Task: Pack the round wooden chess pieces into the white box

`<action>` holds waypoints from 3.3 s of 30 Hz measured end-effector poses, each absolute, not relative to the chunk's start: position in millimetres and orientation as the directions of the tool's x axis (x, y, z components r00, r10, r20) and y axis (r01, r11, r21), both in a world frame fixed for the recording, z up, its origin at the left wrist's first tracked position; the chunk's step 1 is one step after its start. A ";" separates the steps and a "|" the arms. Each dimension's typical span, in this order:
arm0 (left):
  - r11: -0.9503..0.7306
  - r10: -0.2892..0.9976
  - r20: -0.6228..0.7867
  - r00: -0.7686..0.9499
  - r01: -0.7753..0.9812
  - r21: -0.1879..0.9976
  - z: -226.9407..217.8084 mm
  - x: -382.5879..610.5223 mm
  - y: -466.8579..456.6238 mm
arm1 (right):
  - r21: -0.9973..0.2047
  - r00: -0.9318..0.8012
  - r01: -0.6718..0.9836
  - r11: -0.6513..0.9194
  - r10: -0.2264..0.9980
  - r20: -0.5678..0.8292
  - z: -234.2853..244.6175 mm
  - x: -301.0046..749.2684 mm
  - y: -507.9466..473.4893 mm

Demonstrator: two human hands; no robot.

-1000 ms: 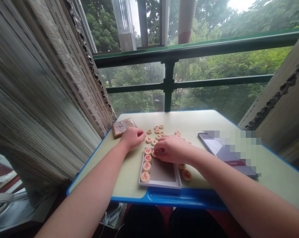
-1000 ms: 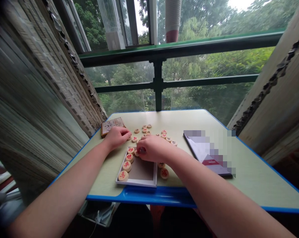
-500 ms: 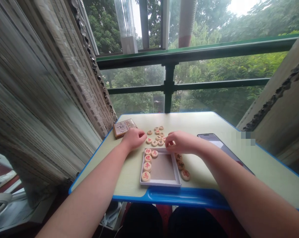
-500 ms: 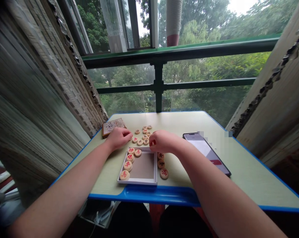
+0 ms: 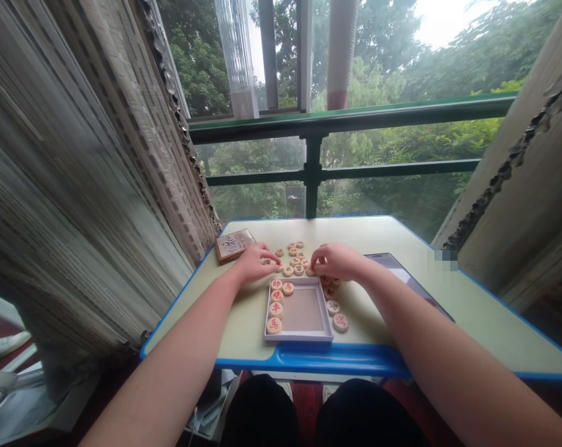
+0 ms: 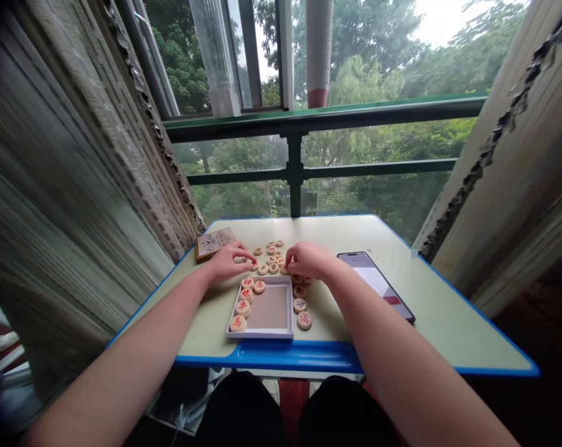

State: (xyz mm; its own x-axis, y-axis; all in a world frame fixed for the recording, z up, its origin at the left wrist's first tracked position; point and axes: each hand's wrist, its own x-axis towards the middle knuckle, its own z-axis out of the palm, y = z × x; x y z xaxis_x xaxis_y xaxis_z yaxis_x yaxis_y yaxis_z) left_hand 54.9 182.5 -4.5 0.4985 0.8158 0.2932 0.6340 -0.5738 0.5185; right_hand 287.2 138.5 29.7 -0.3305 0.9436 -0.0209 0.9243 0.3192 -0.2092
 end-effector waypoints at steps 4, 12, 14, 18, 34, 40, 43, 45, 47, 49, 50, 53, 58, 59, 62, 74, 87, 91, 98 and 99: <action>-0.573 0.815 0.274 0.511 0.642 0.509 -5.0 54.7 182.8 | -0.199 -0.301 0.933 0.299 0.953 0.022 28.0 286.7 138.7; -0.584 0.806 0.256 0.534 0.645 0.493 -3.8 55.2 182.7 | -0.205 -0.322 0.928 0.310 0.946 -0.028 26.3 287.6 141.6; -0.571 0.812 0.235 0.534 0.644 0.509 -4.4 55.0 183.1 | -0.199 -0.323 0.929 0.313 0.946 -0.019 26.0 288.2 142.3; -0.573 0.810 0.238 0.536 0.635 0.518 -7.3 53.8 184.9 | -0.184 -0.324 0.930 0.319 0.946 0.003 24.0 287.1 142.9; -0.559 0.826 0.259 0.500 0.677 0.479 -9.9 51.6 186.7 | -0.122 -0.219 0.967 0.223 0.974 0.051 17.8 277.0 142.4; -0.566 0.823 0.252 0.509 0.696 0.441 -9.3 52.8 186.1 | -0.143 -0.189 0.973 0.180 0.981 -0.047 23.1 278.5 140.8; -0.572 0.820 0.265 0.507 0.703 0.424 -8.9 53.7 185.4 | -0.175 -0.192 0.965 0.194 0.981 0.032 21.3 277.2 140.9; -0.579 0.814 0.266 0.516 0.697 0.423 -9.2 53.6 185.5 | -0.195 -0.226 0.952 0.236 0.971 0.072 18.9 276.0 141.6; -0.588 0.808 0.261 0.528 0.687 0.428 -9.8 53.2 186.0 | -0.190 -0.255 0.946 0.264 0.964 0.071 17.2 275.2 142.1; -0.590 0.805 0.259 0.533 0.683 0.430 -10.4 52.8 186.4 | -0.165 -0.247 0.953 0.253 0.967 0.059 17.4 275.3 142.0; -0.591 0.805 0.259 0.534 0.681 0.432 -10.7 52.7 186.6 | -0.151 -0.231 0.960 0.238 0.971 0.062 18.4 275.8 141.6; -0.594 0.801 0.258 0.540 0.670 0.445 -11.8 53.0 186.8 | -0.134 -0.193 0.971 0.197 0.980 0.044 23.4 277.7 139.5; -0.583 0.809 0.267 0.523 0.660 0.474 -13.4 53.5 187.3 | -0.138 -0.172 0.977 0.161 0.983 -0.069 30.1 277.7 136.4; -0.577 0.814 0.267 0.516 0.663 0.478 -13.6 53.6 187.4 | -0.139 -0.167 0.978 0.156 0.983 -0.075 30.4 277.3 136.4; -0.577 0.814 0.270 0.514 0.667 0.471 -13.6 53.9 187.8 | -0.149 -0.161 0.978 0.147 0.983 -0.088 29.5 277.4 137.6; -0.565 0.825 0.277 0.493 0.693 0.448 -12.4 55.4 186.0 | -0.293 -0.214 0.926 0.237 0.971 0.108 25.8 276.2 137.0; -0.571 0.820 0.266 0.507 0.692 0.441 -13.7 55.1 188.2 | -0.213 -0.227 0.950 0.227 0.974 0.023 21.6 277.9 141.7; -0.578 0.815 0.264 0.516 0.692 0.432 -14.2 54.4 189.1 | -0.217 -0.214 0.951 0.222 0.975 0.061 19.7 277.7 143.1; -0.568 0.822 0.269 0.502 0.686 0.454 -14.0 55.3 188.3 | -0.190 -0.219 0.954 0.233 0.972 0.088 18.3 275.2 142.9; -0.567 0.823 0.273 0.499 0.689 0.450 -13.3 55.5 187.9 | -0.191 -0.203 0.957 0.216 0.975 0.087 18.6 275.4 143.3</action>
